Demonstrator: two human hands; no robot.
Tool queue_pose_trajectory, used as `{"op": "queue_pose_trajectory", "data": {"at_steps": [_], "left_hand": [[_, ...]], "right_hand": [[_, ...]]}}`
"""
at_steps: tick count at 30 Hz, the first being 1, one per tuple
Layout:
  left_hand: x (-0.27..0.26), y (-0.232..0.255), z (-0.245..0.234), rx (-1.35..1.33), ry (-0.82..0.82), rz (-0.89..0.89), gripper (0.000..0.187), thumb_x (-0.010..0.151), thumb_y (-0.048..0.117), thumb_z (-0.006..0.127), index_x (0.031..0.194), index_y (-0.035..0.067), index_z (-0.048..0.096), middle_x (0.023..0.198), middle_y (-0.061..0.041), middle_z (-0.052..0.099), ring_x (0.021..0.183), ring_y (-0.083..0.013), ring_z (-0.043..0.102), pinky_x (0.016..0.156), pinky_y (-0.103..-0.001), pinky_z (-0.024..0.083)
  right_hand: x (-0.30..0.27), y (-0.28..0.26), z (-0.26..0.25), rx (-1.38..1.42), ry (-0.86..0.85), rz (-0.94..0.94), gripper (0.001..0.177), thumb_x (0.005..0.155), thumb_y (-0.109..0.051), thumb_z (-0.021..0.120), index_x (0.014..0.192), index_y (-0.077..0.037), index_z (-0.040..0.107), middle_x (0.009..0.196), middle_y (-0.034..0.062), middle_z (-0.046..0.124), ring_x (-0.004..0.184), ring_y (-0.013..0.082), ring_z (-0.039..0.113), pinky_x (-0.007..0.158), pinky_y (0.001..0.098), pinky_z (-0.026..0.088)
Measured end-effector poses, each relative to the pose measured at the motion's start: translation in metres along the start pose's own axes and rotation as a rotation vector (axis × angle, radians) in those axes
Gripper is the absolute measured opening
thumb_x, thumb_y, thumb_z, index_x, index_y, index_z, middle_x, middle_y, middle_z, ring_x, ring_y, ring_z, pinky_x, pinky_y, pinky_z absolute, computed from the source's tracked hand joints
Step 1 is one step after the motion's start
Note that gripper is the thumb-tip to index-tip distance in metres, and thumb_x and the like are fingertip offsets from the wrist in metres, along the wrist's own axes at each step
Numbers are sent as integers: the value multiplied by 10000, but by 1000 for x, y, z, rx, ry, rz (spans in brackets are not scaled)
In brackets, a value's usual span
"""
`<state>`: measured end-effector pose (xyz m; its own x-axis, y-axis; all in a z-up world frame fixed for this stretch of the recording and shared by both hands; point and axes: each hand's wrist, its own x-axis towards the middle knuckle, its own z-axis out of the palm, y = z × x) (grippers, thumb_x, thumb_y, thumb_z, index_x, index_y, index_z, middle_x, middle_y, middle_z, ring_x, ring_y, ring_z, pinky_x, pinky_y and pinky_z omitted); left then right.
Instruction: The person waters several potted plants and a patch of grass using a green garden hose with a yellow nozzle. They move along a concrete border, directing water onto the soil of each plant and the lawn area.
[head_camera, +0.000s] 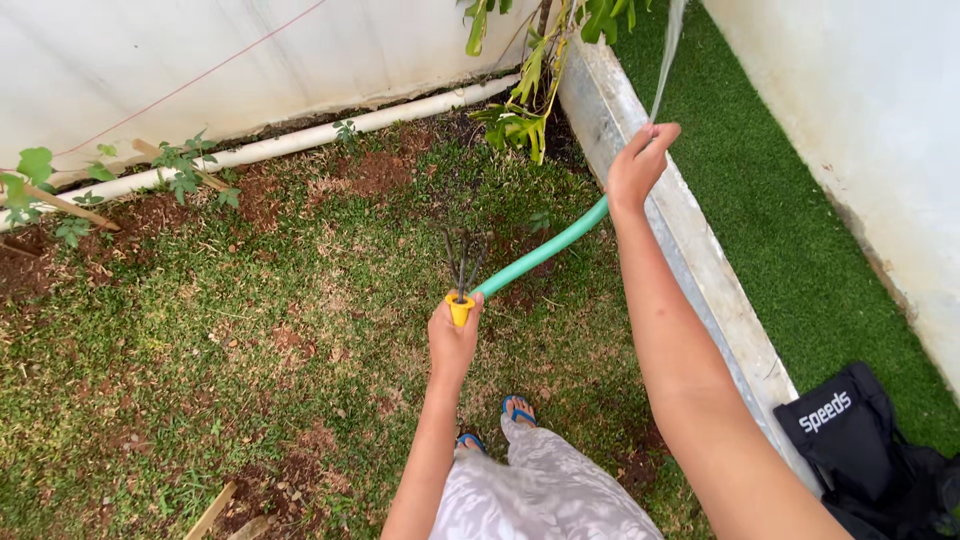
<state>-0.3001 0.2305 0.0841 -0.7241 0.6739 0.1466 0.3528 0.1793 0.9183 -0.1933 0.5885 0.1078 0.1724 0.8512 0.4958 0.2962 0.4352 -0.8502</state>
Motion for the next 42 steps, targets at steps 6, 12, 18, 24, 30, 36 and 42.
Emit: {"op": "queue_pose_trajectory", "data": {"at_steps": [6,12,18,24,30,36,42], "left_hand": [[0,-1,21,31,16,-62,339,942,344,666,823,36,591,629,-59,541,559,-190,492,535,-352,417],[-8,-12,30,-6,15,-74,346,950,325,674,796,32,572,619,-43,531,550,-168,475,522,-339,412],[-24,-31,32,-11,17,-122,353,946,315,682,764,39,558,612,-46,521,550,-161,461,512,-336,394],[-39,-49,28,-2,29,-139,346,940,313,689,764,46,556,598,-32,513,533,-142,449,506,-322,389],[-55,-64,22,-53,-6,-240,332,948,333,678,798,55,576,605,-3,519,542,-105,444,495,-310,384],[-77,-72,13,-70,-56,-357,332,937,351,678,807,58,588,594,5,528,529,-88,445,478,-304,377],[-98,-83,7,-54,-76,-348,321,919,343,697,802,59,603,593,11,549,527,-80,446,476,-297,376]], "right_hand": [[3,5,4,14,-108,22,126,1101,-168,410,1044,-74,349,751,159,584,661,312,619,613,461,423],[-3,22,11,13,-157,-36,91,1082,-145,434,1063,-75,379,832,166,631,724,320,658,650,452,466],[-24,41,20,5,-221,-62,112,1071,-150,449,1083,-61,382,863,173,638,748,360,659,667,473,475],[-46,41,25,-20,-274,-38,145,1091,-183,459,1065,-56,395,819,202,619,727,400,633,655,509,446],[-69,64,23,-70,-243,9,134,1081,-182,440,1061,-60,389,790,193,626,713,408,637,636,527,447],[-106,101,4,-260,-350,173,133,1085,-185,419,1065,-59,380,731,182,596,644,407,620,595,556,431],[-136,108,-18,-262,-444,419,148,1054,-194,407,1057,-53,363,729,165,570,567,377,622,472,519,496]]}}
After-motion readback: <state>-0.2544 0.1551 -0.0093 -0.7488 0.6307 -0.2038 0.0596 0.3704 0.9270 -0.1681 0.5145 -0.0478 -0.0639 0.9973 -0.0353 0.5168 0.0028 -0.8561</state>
